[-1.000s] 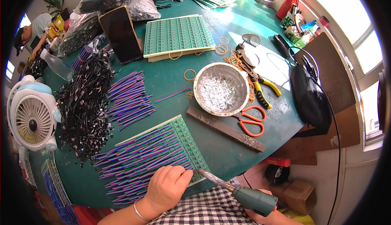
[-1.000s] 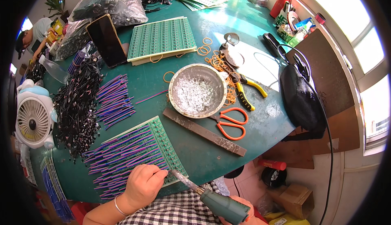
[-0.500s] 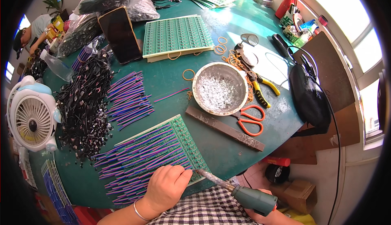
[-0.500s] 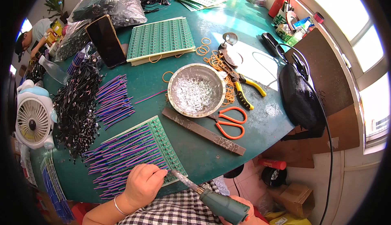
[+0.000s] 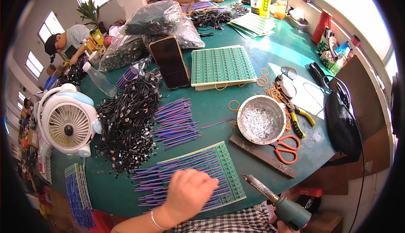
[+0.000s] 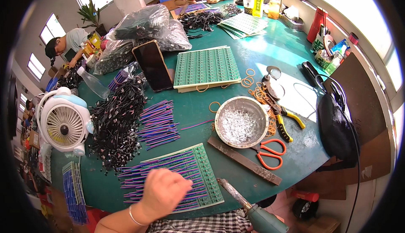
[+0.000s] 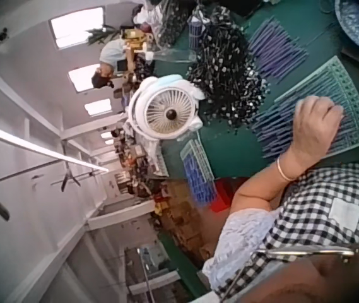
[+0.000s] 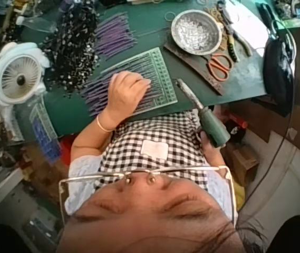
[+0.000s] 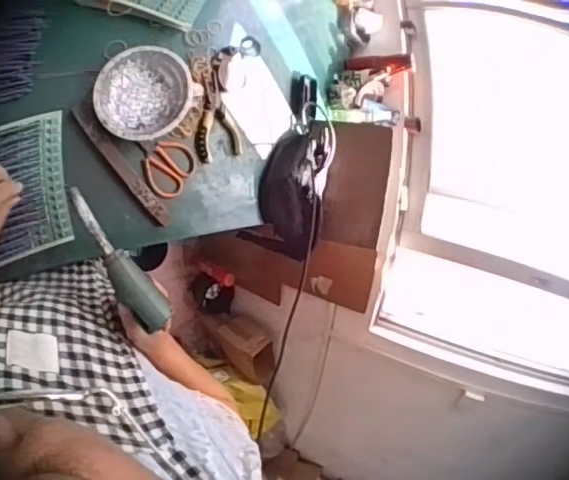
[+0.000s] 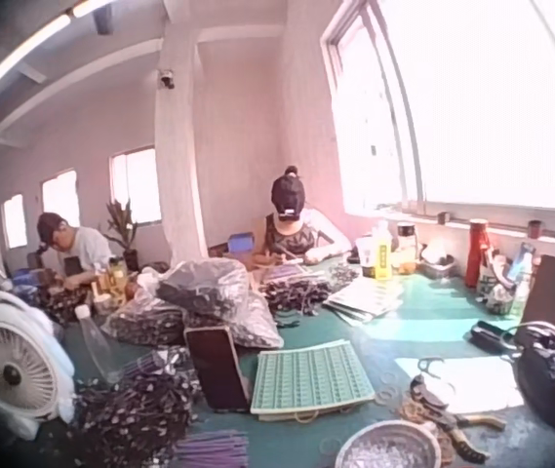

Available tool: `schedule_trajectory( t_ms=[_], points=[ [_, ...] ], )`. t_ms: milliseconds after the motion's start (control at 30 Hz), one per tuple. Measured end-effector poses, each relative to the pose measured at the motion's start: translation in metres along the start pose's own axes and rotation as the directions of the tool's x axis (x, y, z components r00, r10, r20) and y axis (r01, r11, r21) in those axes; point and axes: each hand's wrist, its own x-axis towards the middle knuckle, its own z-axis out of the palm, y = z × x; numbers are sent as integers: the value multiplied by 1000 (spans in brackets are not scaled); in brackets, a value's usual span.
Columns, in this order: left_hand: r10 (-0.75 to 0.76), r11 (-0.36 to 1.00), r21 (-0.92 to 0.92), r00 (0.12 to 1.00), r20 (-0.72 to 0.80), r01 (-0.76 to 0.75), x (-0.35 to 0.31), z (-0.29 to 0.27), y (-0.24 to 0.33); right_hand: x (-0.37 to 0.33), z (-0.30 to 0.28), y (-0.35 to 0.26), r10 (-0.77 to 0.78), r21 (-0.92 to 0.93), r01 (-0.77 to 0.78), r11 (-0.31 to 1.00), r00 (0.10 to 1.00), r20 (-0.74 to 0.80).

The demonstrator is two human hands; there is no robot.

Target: The person inserts wire bundles into circuit boards and fuses metal soldering rings onto the components using a soldering iron.

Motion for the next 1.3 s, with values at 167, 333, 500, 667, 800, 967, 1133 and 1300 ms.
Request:
schedule_trajectory(
  t_ms=[167,333,500,667,800,967,1133,1300],
  points=[
    [-192,962,163,967,-168,220,42,-8,-89,3,2,0,-44,5,44,999,999,6],
    [-249,953,146,961,-120,265,52,5,-128,18,19,-9,-63,8,63,998,998,16],
    [-357,933,0,929,-93,359,50,8,-129,31,34,-25,-83,8,83,997,996,25],
    [-410,912,-63,909,-76,406,48,-1,-126,60,51,-47,-110,5,110,994,993,30],
    [-24,980,191,990,-142,51,55,-19,-89,23,24,-6,-114,-64,114,991,993,-7],
    [69,997,23,988,137,-73,16,-12,0,-17,-19,17,-93,-292,110,950,993,72],
    [16,960,-279,989,148,26,-17,19,19,-26,-28,3,105,-61,-93,994,969,226],
    [-23,957,-285,990,141,63,-25,28,24,-27,-27,0,208,-80,-194,978,945,252]
  ],
)
